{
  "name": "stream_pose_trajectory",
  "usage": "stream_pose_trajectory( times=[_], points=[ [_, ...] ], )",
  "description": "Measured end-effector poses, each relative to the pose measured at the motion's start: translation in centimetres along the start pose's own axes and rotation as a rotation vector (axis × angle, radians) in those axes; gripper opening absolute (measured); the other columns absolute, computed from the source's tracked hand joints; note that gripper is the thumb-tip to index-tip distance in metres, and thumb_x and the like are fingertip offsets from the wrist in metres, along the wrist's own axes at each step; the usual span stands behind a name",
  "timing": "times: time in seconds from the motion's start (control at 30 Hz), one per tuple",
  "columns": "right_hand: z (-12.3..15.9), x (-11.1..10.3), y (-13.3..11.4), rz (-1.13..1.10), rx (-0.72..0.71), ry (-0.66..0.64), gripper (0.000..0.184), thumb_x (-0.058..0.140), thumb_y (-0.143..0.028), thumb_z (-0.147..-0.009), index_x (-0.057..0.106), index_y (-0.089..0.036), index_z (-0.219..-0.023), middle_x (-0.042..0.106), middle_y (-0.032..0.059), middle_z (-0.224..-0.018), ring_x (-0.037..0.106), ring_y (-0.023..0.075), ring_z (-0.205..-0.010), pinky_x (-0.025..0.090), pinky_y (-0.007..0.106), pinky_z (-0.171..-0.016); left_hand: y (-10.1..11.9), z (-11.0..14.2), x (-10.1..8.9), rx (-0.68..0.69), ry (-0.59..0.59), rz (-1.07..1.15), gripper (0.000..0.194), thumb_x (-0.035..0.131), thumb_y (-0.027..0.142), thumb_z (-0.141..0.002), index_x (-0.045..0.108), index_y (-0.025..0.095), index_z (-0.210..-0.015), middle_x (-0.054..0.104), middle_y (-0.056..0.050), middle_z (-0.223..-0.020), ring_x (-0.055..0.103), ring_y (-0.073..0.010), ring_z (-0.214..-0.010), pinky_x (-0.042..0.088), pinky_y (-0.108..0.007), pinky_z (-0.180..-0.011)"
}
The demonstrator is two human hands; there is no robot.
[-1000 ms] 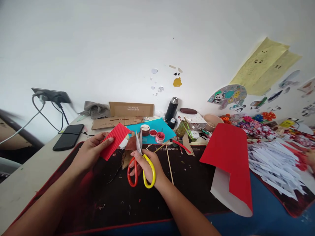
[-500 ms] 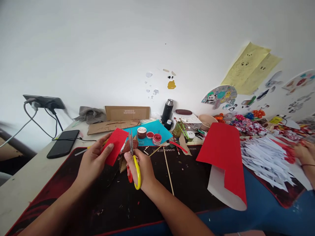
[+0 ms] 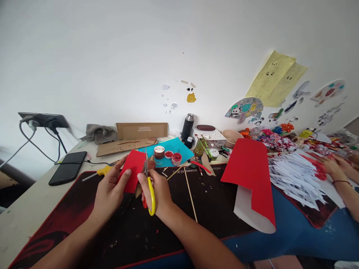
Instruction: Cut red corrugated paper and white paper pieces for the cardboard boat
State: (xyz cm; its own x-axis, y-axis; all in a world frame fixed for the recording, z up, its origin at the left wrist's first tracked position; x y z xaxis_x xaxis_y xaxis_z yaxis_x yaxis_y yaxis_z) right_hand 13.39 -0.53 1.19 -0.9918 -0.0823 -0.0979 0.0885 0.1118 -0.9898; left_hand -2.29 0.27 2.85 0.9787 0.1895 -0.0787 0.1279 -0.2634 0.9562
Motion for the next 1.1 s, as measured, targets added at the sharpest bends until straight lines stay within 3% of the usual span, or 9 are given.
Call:
stream_pose_trajectory(
  times=[0.33,0.63,1.1],
  points=[
    [0.2,-0.2,-0.3,0.040,-0.034,0.023,0.055,0.063,-0.076,-0.101,0.054,-0.026,-0.078,0.057,-0.0031,-0.055,0.056,0.0168,-0.049,0.043,0.026,-0.050,-0.1,0.2,0.3,-0.033,-0.017,0.014,0.073,0.068,0.068,-0.096,0.066,0.019,-0.150,0.072,-0.017,-0.150,0.069,-0.0381,-0.139,0.056,-0.051,-0.117],
    [0.1,-0.1,0.4,-0.015,0.000,0.012,0.056,0.061,-0.079,-0.100,0.052,-0.027,-0.080,0.054,-0.0059,-0.052,0.053,0.0149,-0.041,0.040,0.026,-0.044,-0.6,0.3,0.4,-0.042,-0.020,0.018,0.075,0.069,0.066,-0.096,0.063,0.018,-0.154,0.069,-0.018,-0.155,0.067,-0.0383,-0.141,0.054,-0.052,-0.120],
    [0.1,-0.1,0.9,-0.026,0.003,0.013,0.057,0.060,-0.080,-0.100,0.054,-0.026,-0.083,0.056,-0.0055,-0.052,0.057,0.0150,-0.041,0.042,0.024,-0.043,-0.5,0.4,0.7,-0.083,-0.047,0.045,0.081,0.070,0.068,-0.095,0.059,0.017,-0.157,0.072,-0.018,-0.150,0.072,-0.0371,-0.134,0.062,-0.047,-0.109]
  ],
)
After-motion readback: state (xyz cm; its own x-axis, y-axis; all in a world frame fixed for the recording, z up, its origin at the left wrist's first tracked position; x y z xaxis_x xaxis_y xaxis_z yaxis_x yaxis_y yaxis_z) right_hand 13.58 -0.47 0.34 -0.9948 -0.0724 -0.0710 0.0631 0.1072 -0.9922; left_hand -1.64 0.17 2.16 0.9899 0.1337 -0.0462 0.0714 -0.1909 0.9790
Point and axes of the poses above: each hand's wrist, its own z-axis away from the middle knuckle, its own x-axis out of the palm, y = z × x, the point moved 4 cm from there along -z, towards the middle knuckle
